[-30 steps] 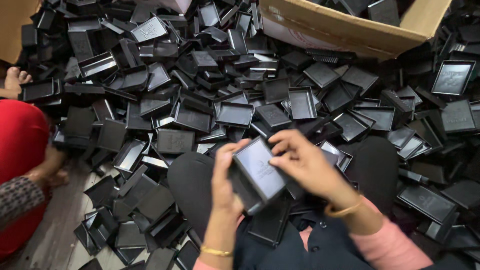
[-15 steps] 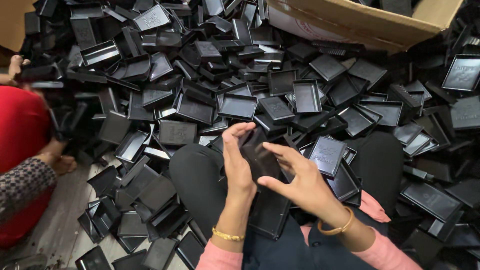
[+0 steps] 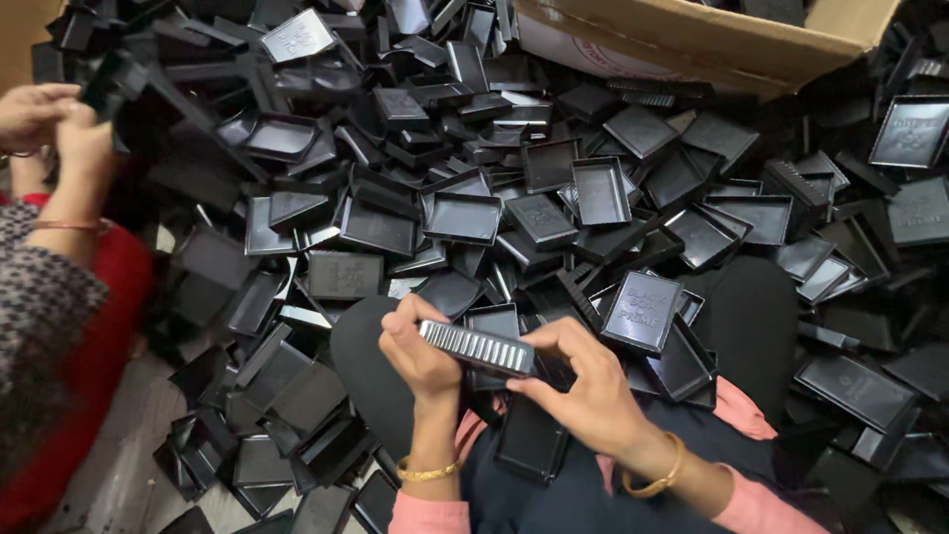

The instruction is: The person sits cross-legged on the floor and repeatedly picks up small black plastic cases from a large pile. They open each case, briefly inspect the interior, and then place the case into a cardboard box nearby. The process is repeated continuously for the duration of the clip.

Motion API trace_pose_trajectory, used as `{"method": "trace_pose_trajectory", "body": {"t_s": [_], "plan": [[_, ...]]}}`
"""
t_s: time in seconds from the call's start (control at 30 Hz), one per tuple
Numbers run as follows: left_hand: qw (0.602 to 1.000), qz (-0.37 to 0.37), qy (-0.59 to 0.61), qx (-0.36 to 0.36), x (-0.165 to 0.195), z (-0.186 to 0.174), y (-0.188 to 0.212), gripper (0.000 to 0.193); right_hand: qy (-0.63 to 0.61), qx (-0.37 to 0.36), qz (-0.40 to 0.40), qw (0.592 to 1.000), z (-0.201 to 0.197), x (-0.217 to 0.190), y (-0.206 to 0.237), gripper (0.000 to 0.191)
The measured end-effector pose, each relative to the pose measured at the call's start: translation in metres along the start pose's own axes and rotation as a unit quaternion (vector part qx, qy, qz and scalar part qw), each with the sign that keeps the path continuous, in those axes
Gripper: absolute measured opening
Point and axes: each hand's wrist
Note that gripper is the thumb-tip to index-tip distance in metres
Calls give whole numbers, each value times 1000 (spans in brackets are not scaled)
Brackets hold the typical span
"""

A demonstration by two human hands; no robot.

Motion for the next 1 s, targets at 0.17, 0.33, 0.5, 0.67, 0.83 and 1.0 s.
{"method": "trace_pose_trajectory", "body": {"t_s": [0.17, 0.33, 0.5, 0.67, 0.83, 1.0], "plan": [[995, -35, 91, -18, -7, 1, -1, 68, 70, -28, -73, 994, -16, -20, -21, 33], [989, -96, -73, -92, -32, 14, -15, 36, -190, 91, -84, 974, -96, -48, -118, 16], [903, 222, -282, -237, -68, 45, -36, 16, -11, 103, -236, 966, -114, -5, -164, 17], [888, 88, -245, -379, -71, 51, -61, 21, 335, 86, -138, 928, -62, 53, -192, 46], [983, -64, -18, -172, -34, 22, -45, 40, 462, -2, 35, 886, -38, 57, -190, 71], [901, -251, 352, -35, -30, 25, -29, 46, 192, 37, 23, 980, -47, 45, -149, 68]]}}
Point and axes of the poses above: each hand's wrist, its own y-axis away from the middle knuckle, its own z-axis out of the palm, x = y × z, and after that the axes turned 6 degrees about z, right-handed
